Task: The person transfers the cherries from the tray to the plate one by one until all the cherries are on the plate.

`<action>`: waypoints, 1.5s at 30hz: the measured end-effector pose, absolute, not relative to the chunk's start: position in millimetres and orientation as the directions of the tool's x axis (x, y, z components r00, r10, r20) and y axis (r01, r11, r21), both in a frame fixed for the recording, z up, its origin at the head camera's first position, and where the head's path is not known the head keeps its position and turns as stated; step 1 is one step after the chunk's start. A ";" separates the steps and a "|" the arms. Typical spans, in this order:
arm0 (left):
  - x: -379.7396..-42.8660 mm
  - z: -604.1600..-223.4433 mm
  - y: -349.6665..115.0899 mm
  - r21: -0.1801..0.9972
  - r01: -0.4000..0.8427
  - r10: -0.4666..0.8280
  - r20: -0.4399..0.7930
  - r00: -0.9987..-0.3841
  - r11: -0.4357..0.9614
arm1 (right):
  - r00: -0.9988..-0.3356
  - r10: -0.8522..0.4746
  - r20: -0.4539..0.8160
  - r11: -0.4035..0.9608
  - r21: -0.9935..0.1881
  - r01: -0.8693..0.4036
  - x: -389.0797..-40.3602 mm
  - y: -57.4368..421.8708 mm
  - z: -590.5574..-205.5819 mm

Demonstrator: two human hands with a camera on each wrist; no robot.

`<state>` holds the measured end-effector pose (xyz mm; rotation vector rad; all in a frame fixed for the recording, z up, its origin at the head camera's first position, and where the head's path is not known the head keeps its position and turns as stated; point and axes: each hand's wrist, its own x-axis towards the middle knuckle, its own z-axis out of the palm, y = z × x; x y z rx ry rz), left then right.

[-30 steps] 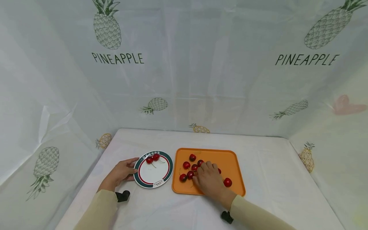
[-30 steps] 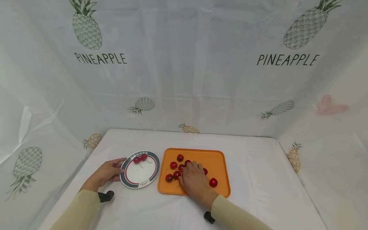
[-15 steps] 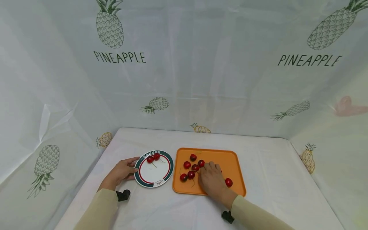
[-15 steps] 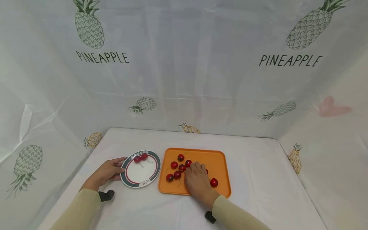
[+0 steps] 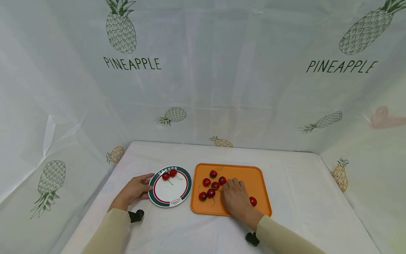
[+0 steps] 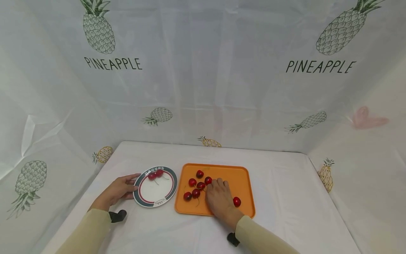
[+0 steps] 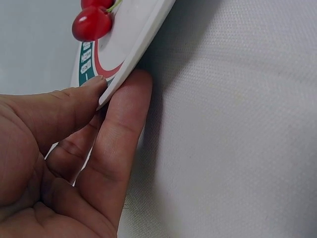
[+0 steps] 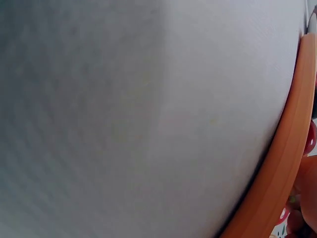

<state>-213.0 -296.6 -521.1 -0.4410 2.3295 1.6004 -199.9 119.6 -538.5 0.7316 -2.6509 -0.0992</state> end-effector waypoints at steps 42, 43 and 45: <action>-219.3 -524.2 -295.2 0.850 -0.421 -0.109 -0.409 -0.906 0.317 | -0.700 -0.650 0.296 0.759 0.216 -0.614 -225.6 -2.4 -499.6; -218.9 -524.6 -295.4 0.848 -0.424 -0.111 -0.411 -0.905 0.318 | -0.701 -0.653 0.287 0.757 0.223 -0.614 -225.3 -7.2 -500.2; -218.0 -524.9 -295.8 0.847 -0.427 -0.112 -0.414 -0.903 0.317 | -0.709 -0.657 0.257 0.754 0.236 -0.613 -224.8 -16.7 -500.6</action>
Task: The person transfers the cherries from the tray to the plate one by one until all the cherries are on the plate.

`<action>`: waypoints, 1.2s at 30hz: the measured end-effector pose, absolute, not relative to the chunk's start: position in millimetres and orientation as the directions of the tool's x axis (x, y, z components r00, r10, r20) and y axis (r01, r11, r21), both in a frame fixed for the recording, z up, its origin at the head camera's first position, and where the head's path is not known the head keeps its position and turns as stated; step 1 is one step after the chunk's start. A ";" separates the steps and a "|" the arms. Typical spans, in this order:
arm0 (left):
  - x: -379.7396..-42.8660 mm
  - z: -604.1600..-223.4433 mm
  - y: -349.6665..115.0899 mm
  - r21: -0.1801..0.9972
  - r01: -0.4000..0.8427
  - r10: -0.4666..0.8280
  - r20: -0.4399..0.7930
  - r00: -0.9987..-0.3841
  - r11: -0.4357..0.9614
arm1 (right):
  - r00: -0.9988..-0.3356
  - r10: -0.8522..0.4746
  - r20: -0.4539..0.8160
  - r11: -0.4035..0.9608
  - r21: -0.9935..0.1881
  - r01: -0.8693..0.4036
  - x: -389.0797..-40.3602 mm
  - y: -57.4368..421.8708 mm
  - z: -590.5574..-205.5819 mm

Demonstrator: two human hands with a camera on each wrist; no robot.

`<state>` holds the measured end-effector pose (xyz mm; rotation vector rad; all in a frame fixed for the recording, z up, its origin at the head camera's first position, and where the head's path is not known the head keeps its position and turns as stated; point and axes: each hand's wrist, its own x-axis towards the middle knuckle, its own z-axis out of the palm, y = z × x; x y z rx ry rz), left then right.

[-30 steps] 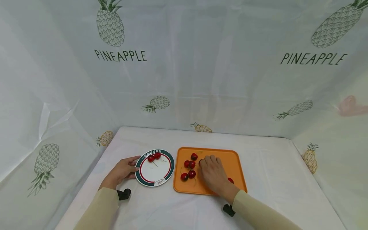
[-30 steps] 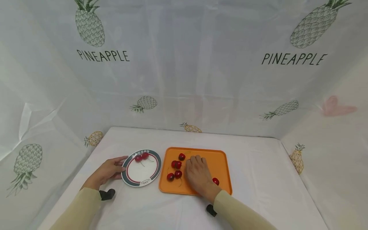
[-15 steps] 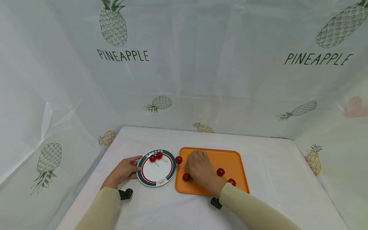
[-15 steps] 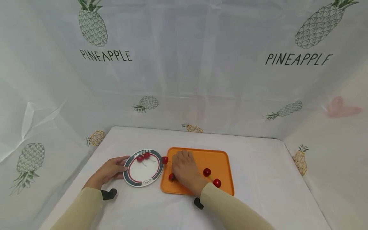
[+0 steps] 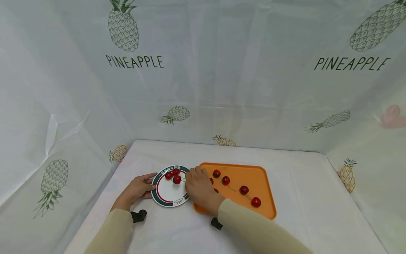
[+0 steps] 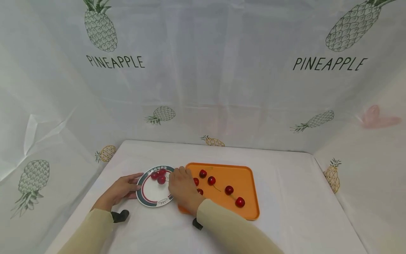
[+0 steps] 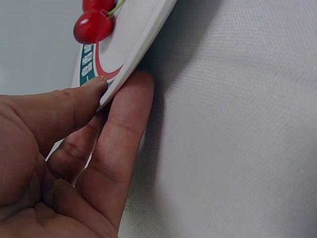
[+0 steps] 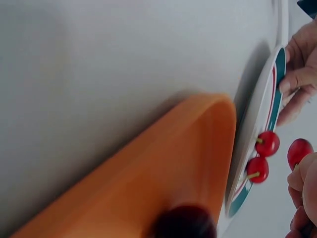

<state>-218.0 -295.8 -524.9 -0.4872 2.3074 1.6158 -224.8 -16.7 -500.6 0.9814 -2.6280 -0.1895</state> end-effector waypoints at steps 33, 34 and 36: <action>-217.7 -525.8 -295.6 0.853 -0.415 -0.102 -0.405 -0.909 0.316 | -0.753 -0.647 0.121 0.754 0.248 -0.609 -226.4 -83.3 -528.7; -217.8 -525.7 -295.4 0.853 -0.414 -0.102 -0.404 -0.909 0.318 | -0.752 -0.648 0.122 0.753 0.251 -0.608 -227.0 -84.5 -529.9; -217.8 -525.1 -294.9 0.853 -0.413 -0.104 -0.402 -0.910 0.318 | -0.753 -0.647 0.118 0.753 0.254 -0.607 -227.4 -86.2 -531.3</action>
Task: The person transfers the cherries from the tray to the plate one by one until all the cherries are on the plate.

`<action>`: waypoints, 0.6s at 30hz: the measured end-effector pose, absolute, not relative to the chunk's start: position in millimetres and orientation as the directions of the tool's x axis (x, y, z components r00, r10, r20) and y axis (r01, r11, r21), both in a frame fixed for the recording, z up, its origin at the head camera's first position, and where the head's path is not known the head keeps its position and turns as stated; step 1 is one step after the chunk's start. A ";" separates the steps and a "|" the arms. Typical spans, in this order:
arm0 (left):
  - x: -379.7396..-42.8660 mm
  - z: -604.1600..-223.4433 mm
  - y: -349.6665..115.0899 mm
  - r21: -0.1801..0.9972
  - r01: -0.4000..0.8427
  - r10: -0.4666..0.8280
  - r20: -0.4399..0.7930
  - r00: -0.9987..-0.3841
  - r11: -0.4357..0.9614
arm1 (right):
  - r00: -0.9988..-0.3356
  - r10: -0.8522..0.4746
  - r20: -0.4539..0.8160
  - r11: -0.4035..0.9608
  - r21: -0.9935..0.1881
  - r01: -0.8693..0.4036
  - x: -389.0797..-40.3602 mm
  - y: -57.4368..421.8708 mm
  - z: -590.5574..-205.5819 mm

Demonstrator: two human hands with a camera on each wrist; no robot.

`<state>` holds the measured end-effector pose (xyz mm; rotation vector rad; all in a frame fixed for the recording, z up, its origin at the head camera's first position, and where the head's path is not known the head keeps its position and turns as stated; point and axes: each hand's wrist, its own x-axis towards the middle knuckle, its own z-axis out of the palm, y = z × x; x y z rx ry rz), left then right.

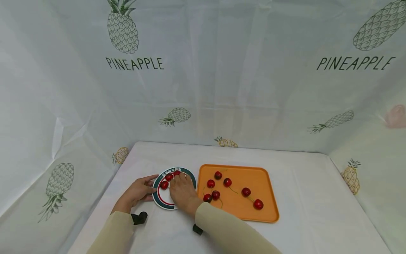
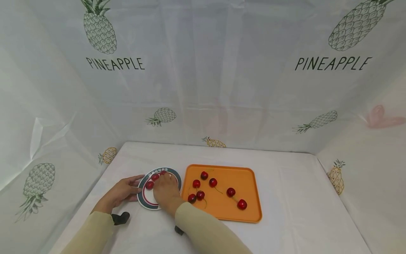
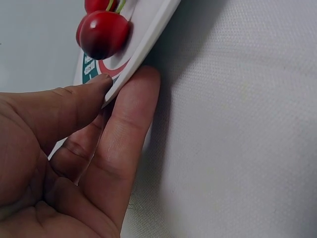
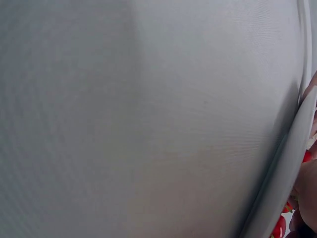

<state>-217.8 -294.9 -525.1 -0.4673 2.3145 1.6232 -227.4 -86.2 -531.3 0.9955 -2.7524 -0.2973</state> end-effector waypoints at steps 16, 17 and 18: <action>-217.5 -525.0 -295.2 0.860 -0.416 -0.094 -0.407 -0.909 0.296 | -0.757 -0.642 0.122 0.760 0.230 -0.608 -225.5 -86.7 -529.9; -217.5 -524.9 -295.5 0.858 -0.419 -0.098 -0.409 -0.907 0.297 | -0.757 -0.642 0.124 0.761 0.224 -0.609 -225.4 -86.6 -529.6; -217.7 -525.1 -295.9 0.856 -0.421 -0.101 -0.411 -0.906 0.299 | -0.758 -0.640 0.125 0.763 0.217 -0.609 -225.3 -86.4 -529.2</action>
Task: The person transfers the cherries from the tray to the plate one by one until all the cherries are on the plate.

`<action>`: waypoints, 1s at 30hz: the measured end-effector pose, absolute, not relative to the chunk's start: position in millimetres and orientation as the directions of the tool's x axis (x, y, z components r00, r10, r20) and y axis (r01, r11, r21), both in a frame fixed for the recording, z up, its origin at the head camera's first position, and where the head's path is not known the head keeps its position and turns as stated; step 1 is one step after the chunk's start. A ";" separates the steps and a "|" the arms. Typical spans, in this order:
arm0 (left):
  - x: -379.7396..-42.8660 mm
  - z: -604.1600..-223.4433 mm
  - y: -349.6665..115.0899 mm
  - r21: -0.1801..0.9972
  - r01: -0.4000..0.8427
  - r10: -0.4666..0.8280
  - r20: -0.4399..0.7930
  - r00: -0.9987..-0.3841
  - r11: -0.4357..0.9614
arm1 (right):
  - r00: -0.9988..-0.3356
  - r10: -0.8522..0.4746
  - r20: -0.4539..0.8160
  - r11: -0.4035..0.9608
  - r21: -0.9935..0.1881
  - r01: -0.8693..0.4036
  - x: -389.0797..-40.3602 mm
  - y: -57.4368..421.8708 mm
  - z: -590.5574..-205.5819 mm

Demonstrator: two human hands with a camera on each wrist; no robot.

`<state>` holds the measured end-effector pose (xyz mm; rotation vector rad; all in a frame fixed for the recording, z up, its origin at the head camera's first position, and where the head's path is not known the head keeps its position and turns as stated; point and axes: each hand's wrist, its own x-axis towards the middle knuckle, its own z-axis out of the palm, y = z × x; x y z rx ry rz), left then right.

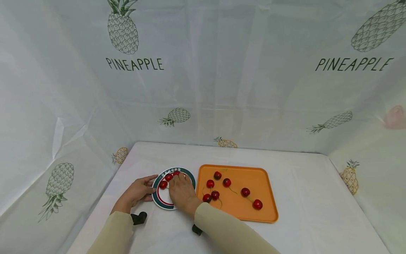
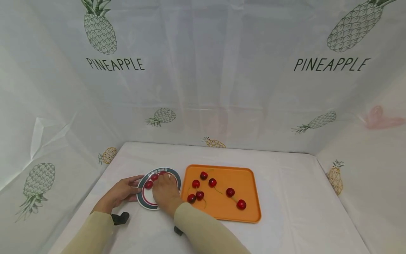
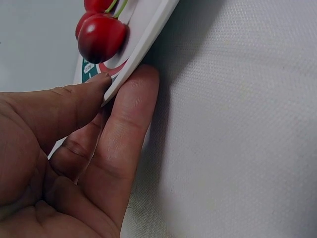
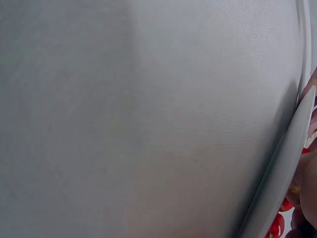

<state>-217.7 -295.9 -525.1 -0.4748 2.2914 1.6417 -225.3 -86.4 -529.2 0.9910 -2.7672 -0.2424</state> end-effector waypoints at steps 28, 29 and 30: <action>-214.1 -524.3 -295.8 0.851 -0.420 -0.100 -0.410 -0.907 0.317 | -0.731 -0.580 0.361 0.804 0.108 -0.585 -210.6 -4.1 -491.3; -213.7 -524.4 -295.6 0.850 -0.420 -0.100 -0.411 -0.906 0.317 | -0.729 -0.567 0.383 0.809 0.093 -0.580 -211.1 2.1 -492.1; -213.3 -524.4 -295.4 0.850 -0.420 -0.100 -0.411 -0.906 0.317 | -0.731 -0.553 0.399 0.815 0.077 -0.575 -211.3 8.6 -492.8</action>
